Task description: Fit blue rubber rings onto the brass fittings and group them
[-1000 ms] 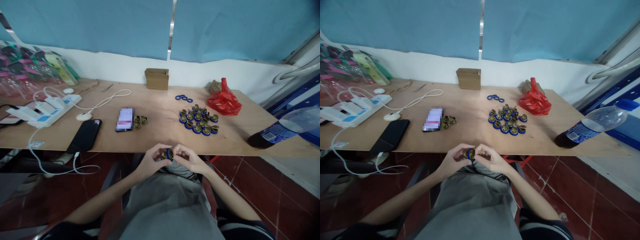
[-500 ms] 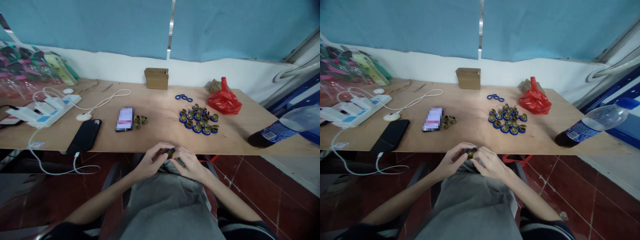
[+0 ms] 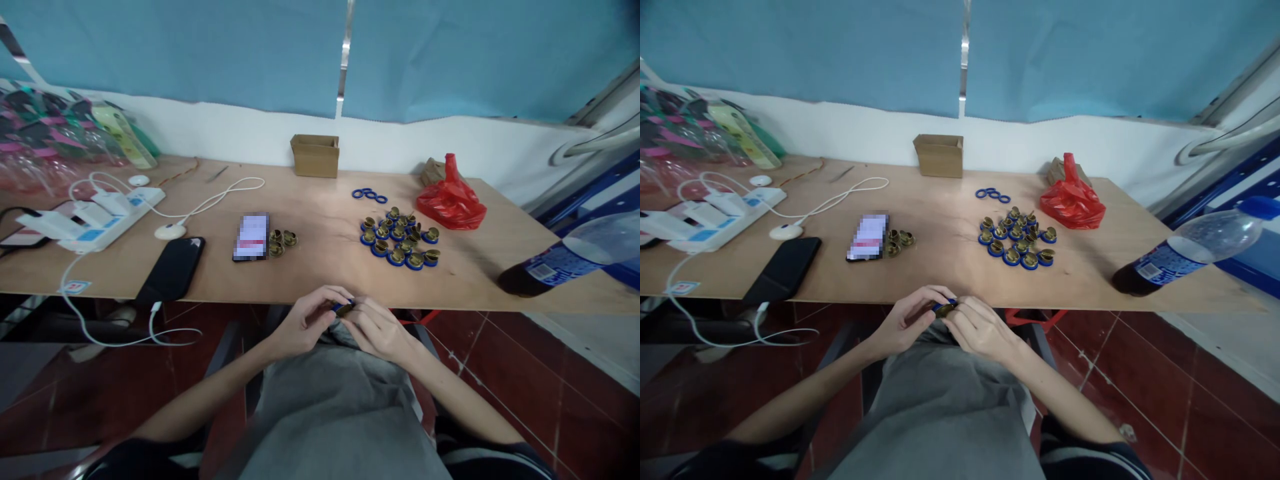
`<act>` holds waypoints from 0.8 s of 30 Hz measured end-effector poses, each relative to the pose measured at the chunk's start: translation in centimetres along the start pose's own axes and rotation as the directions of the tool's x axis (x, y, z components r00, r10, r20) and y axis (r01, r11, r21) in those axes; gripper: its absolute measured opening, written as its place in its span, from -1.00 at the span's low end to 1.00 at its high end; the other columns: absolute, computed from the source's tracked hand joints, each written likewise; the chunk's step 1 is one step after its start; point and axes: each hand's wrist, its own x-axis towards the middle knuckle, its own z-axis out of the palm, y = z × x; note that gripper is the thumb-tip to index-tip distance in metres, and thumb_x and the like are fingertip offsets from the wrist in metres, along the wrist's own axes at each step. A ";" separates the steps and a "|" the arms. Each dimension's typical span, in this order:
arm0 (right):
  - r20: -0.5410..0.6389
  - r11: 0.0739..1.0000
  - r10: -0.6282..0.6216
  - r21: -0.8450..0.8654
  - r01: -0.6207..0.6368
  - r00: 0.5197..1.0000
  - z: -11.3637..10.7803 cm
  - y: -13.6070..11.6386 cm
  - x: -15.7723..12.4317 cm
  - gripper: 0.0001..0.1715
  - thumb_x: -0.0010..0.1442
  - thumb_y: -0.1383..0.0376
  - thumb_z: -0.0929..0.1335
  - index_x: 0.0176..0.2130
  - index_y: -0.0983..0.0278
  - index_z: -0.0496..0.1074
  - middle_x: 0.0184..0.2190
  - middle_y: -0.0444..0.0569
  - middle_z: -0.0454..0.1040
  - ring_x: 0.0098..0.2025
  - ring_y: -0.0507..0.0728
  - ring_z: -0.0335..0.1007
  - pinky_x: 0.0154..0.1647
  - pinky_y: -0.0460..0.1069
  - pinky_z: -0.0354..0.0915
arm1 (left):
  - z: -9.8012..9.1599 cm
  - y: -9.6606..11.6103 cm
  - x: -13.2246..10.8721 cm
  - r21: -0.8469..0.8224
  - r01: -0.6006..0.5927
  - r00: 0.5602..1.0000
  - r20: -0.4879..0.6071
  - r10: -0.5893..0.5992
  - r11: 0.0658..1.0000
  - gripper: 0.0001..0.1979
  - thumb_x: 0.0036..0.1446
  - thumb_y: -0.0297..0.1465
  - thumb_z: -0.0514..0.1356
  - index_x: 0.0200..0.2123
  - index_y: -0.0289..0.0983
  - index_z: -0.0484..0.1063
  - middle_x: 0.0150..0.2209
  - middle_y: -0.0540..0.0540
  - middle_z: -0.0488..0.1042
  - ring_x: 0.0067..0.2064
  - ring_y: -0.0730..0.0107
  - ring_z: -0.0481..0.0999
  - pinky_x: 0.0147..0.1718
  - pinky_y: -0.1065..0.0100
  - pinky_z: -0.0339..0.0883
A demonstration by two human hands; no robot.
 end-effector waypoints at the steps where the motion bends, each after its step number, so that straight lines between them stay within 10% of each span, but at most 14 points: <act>1: 0.008 1.000 0.004 0.000 -0.004 1.000 0.0 0.1 0.0 -0.87 0.36 0.45 0.31 -0.25 0.32 0.44 -0.37 0.08 0.53 -0.25 0.18 0.49 -0.12 0.12 0.50 | 0.1 -0.1 0.0 0.003 0.006 1.000 -0.002 -0.006 1.000 -0.78 0.39 -0.45 0.08 0.01 -0.25 0.47 0.04 -0.25 0.51 0.12 0.19 0.50 0.17 0.16 0.34; 14: 0.068 0.990 0.023 0.136 -0.032 0.997 0.0 1.2 -0.1 -0.84 0.39 0.44 0.27 -0.13 0.28 0.44 -0.34 0.03 0.51 -0.24 0.18 0.48 -0.07 0.13 0.48 | 0.7 -1.1 -0.6 0.001 0.088 0.994 -0.072 -0.088 0.996 -0.81 0.38 -0.44 0.10 -0.02 -0.23 0.45 0.09 -0.23 0.50 0.17 0.21 0.49 0.21 0.15 0.33; 24: -0.005 0.896 0.324 0.321 -0.306 0.946 0.6 1.8 -1.1 -0.74 0.33 0.13 0.42 -0.15 0.21 0.32 -0.51 -0.24 0.33 -0.53 -0.01 0.30 -0.44 -0.11 0.32 | 0.6 -2.0 -1.1 -0.011 0.207 0.978 -0.028 -0.208 0.978 -0.73 0.36 -0.37 0.14 0.08 -0.23 0.47 0.08 -0.22 0.53 0.14 0.17 0.52 0.13 0.17 0.40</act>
